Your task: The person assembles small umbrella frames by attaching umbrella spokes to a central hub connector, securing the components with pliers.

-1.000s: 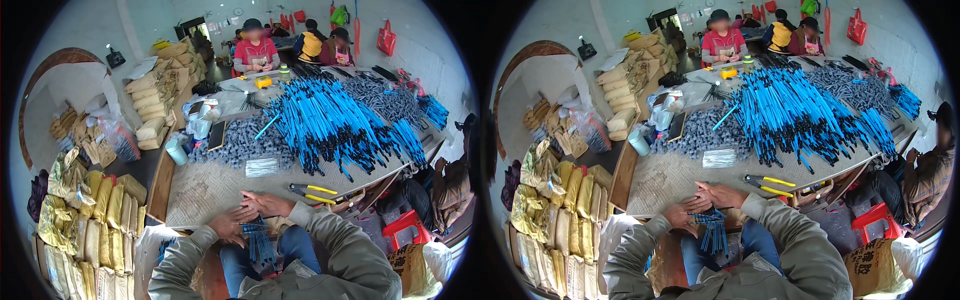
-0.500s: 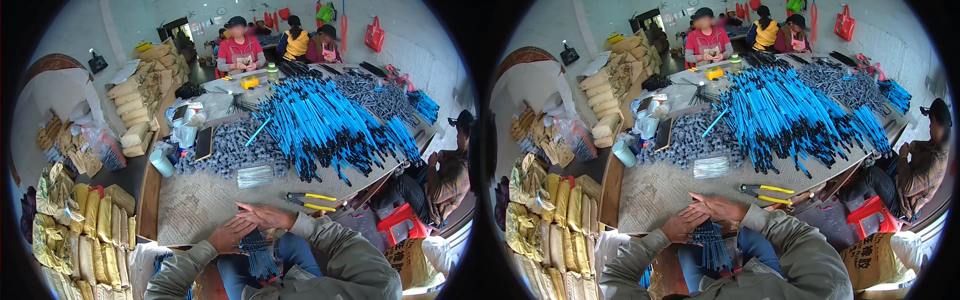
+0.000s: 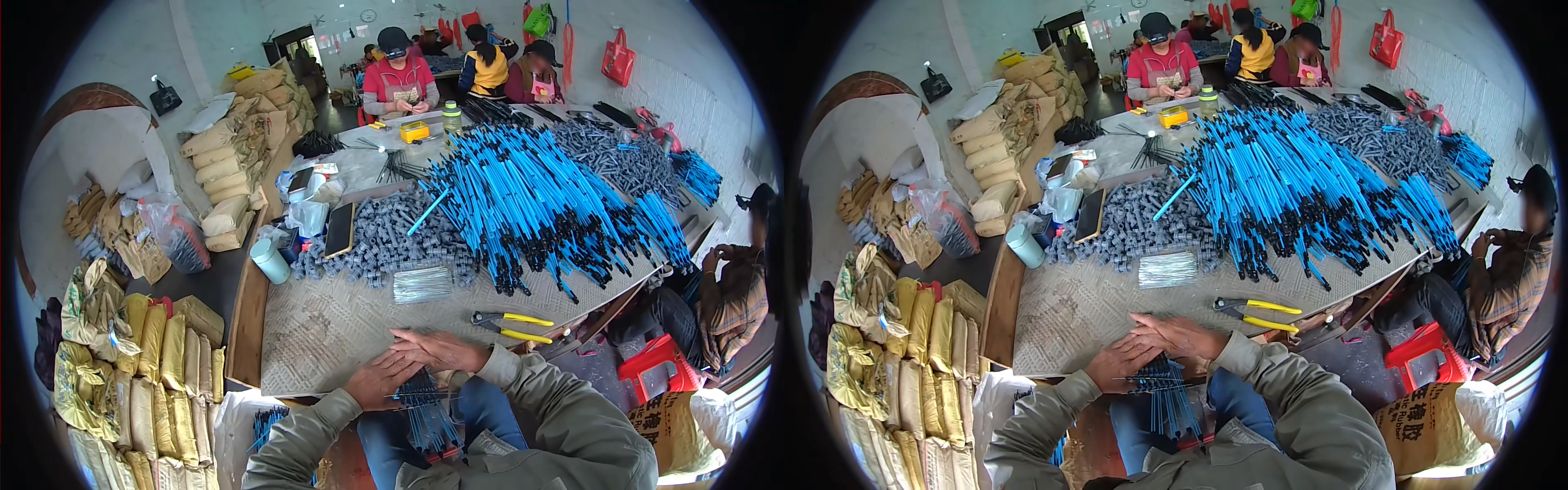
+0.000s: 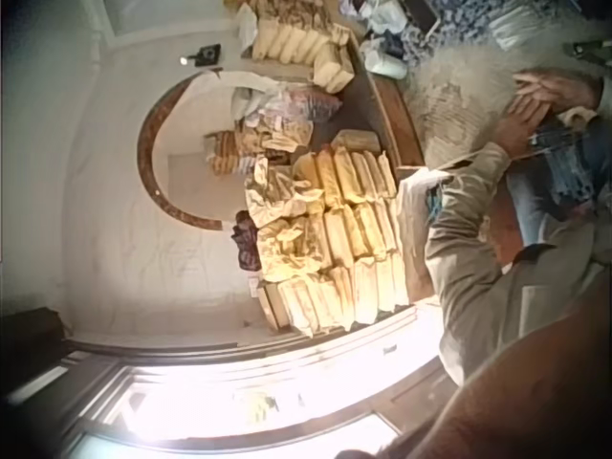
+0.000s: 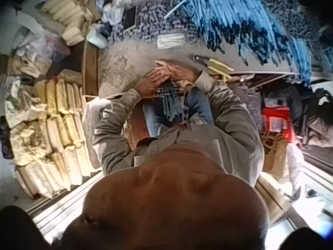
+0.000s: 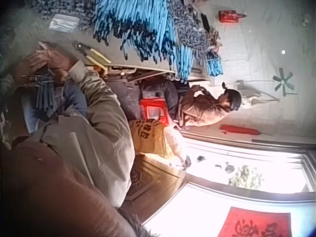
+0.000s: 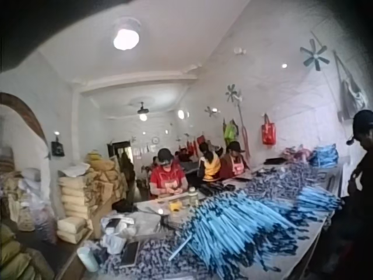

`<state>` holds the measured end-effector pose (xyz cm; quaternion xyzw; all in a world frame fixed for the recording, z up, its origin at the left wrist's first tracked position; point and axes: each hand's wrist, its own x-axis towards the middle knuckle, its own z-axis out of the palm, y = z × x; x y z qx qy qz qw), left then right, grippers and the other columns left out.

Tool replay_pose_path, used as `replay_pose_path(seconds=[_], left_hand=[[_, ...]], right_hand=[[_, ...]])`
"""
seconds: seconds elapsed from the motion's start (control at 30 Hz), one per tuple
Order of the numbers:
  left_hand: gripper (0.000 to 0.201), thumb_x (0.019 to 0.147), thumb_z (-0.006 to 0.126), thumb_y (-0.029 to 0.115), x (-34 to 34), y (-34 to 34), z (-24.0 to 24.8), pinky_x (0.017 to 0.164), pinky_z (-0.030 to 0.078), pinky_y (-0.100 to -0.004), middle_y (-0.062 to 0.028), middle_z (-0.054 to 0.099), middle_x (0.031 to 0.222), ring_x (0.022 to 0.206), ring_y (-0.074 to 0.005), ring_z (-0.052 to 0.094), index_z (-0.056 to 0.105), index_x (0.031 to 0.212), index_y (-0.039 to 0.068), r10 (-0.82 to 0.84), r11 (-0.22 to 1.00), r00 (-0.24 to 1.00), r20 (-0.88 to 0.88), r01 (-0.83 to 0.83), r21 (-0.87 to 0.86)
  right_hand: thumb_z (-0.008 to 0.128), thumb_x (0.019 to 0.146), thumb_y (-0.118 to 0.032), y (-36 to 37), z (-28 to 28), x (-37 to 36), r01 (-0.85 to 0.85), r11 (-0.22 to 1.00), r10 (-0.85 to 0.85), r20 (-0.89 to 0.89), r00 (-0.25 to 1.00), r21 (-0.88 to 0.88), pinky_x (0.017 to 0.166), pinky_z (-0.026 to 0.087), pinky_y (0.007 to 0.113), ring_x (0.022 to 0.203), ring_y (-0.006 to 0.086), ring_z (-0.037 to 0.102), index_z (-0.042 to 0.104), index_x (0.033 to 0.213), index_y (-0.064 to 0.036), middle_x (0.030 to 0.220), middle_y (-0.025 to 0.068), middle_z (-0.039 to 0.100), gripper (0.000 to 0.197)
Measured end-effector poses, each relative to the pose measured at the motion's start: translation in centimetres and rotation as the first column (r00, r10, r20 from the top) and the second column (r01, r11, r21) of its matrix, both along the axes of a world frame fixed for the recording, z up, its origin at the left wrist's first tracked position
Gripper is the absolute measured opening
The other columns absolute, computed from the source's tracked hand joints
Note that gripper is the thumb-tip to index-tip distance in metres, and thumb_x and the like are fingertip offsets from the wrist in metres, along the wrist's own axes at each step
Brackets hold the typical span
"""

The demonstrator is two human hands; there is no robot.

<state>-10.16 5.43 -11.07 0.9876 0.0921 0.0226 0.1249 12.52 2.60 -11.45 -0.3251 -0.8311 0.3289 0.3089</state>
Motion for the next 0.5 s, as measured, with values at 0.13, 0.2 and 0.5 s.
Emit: replay_pose_path(seconds=[0.13, 0.2, 0.5], left_hand=[[0.095, 0.059, 0.069, 0.022, -0.1, 0.1, -0.4, 0.111, 0.019, -0.0437, -0.0140, 0.032, 0.141, 0.131, -0.0317, 0.030, 0.023, 0.141, 0.006, -0.016, 1.000, 0.999, 0.031, 0.016, -0.001], [0.095, 0.058, 0.068, 0.022, 0.0, 0.2, -0.4, 0.110, 0.020, -0.0437, -0.0144, 0.033, 0.140, 0.131, -0.0323, 0.030, 0.025, 0.140, 0.005, -0.007, 1.000, 0.999, 0.033, 0.007, 0.013], [0.096, 0.056, 0.076, 0.026, -0.4, 0.3, 0.9, 0.109, 0.024, -0.0424, -0.0146, 0.038, 0.135, 0.126, -0.0328, 0.035, 0.030, 0.138, 0.006, -0.030, 0.998, 0.999, 0.015, 0.029, 0.050]], right_hand=[[0.053, 0.079, -0.003, -0.1, 0.2, 0.0, 0.009, 1.000, -0.009, 0.036, 0.999, -0.003, 0.083, 0.045, 0.042, 0.104, 0.0375, 0.054, 0.017, 0.142, -0.0123, 0.128, 0.0140, 0.050, 0.074], [0.053, 0.079, -0.004, 0.1, 0.0, -0.2, 0.008, 0.999, -0.009, 0.038, 0.999, 0.037, 0.083, 0.045, 0.042, 0.105, 0.0366, 0.053, 0.018, 0.142, -0.0118, 0.128, 0.0135, 0.050, 0.073], [0.052, 0.087, -0.015, 0.8, -1.2, -0.9, 0.023, 0.969, -0.027, 0.012, 1.000, 0.245, 0.085, 0.044, 0.042, 0.104, 0.0355, 0.054, 0.025, 0.139, -0.0084, 0.123, 0.0147, 0.053, 0.059]])
